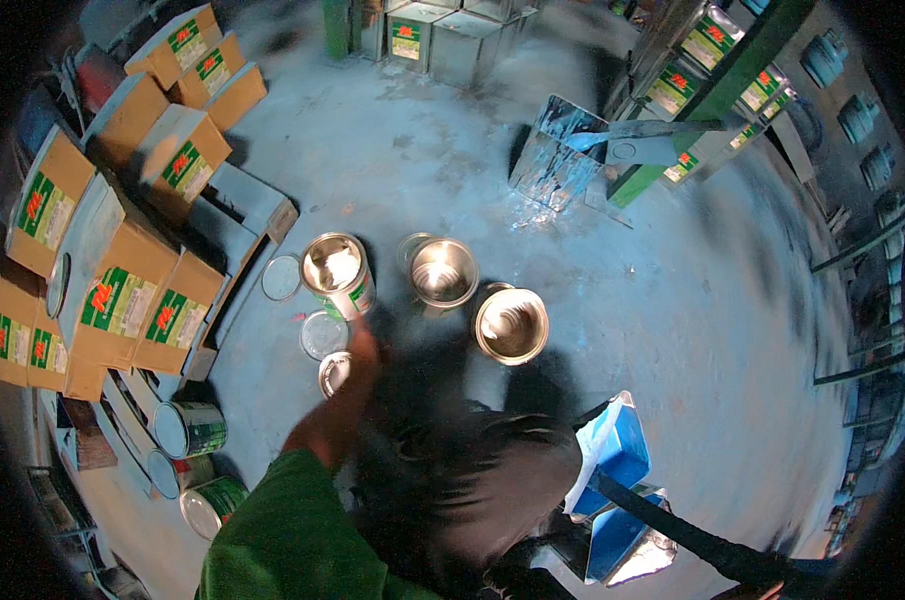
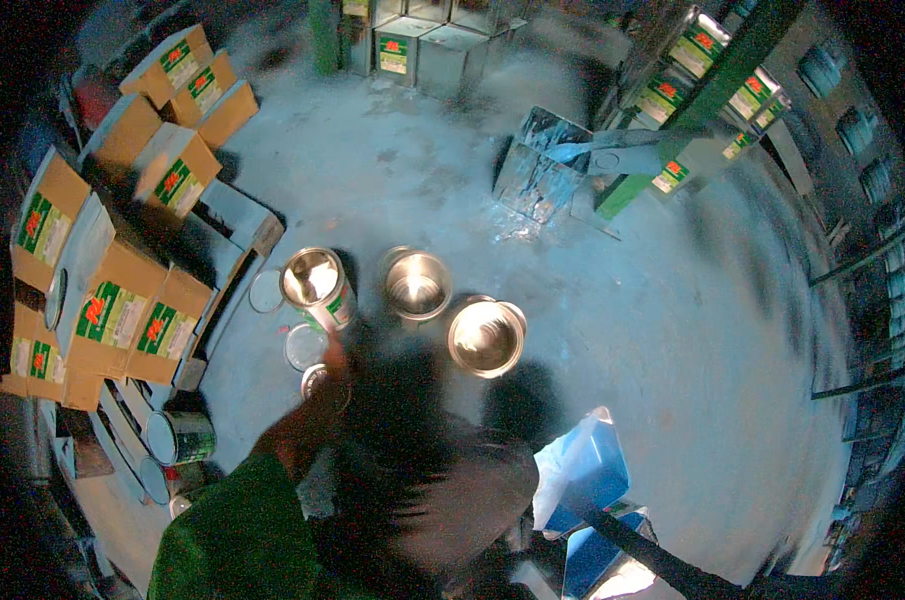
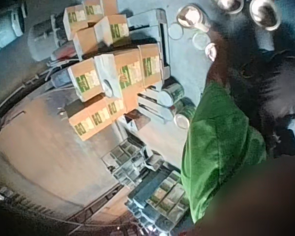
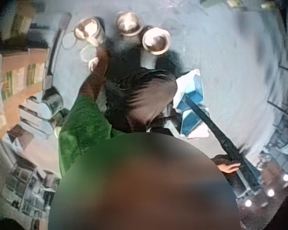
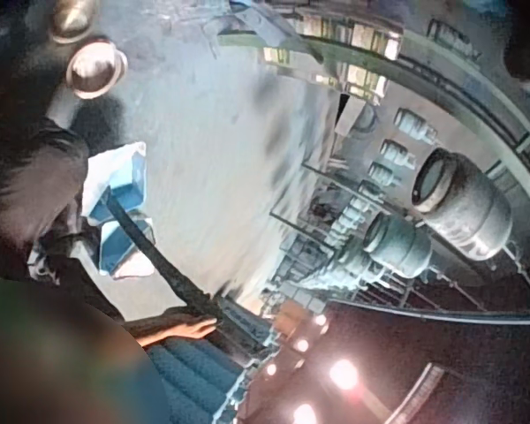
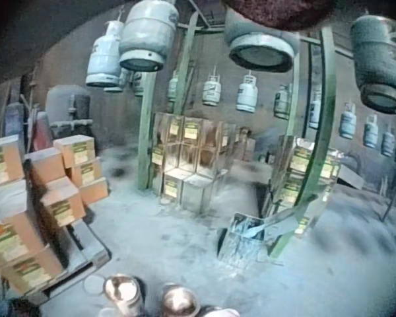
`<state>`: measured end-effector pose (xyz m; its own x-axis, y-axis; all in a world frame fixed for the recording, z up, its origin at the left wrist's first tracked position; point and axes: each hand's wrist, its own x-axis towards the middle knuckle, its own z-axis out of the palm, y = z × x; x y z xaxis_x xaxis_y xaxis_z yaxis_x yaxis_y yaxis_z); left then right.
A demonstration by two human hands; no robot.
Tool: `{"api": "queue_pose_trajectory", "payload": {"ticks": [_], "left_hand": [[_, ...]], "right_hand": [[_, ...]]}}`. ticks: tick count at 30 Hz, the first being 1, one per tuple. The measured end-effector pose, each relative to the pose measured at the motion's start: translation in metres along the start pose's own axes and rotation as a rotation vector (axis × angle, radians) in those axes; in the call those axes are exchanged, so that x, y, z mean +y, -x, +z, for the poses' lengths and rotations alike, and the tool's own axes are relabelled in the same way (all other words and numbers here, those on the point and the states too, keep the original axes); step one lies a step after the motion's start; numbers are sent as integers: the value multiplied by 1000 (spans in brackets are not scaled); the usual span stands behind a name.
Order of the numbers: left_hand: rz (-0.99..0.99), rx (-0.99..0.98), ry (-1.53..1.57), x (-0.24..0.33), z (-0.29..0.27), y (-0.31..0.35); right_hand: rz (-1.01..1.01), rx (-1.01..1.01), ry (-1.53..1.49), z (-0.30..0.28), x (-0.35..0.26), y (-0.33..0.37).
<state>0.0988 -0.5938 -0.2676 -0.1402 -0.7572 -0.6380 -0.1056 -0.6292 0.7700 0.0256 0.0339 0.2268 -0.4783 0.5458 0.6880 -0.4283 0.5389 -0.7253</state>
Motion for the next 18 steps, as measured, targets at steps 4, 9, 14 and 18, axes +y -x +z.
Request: {"api": "queue_pose_trajectory", "payload": {"ticks": [4,9,14,18], "left_hand": [[-138,2,-19,89,-67,-59],[-141,-26,-101,85,-69,-93],[237,118,-189,11,-60,-93],[264,243,-770,-36,-70,-145]], "right_hand": [[-413,-37,451,-2,5,-3],[-36,-11,38,5,-5,1],[-117,-15,255,-5,-1,0],[-398,-153,508,-31,28,-19]]}}
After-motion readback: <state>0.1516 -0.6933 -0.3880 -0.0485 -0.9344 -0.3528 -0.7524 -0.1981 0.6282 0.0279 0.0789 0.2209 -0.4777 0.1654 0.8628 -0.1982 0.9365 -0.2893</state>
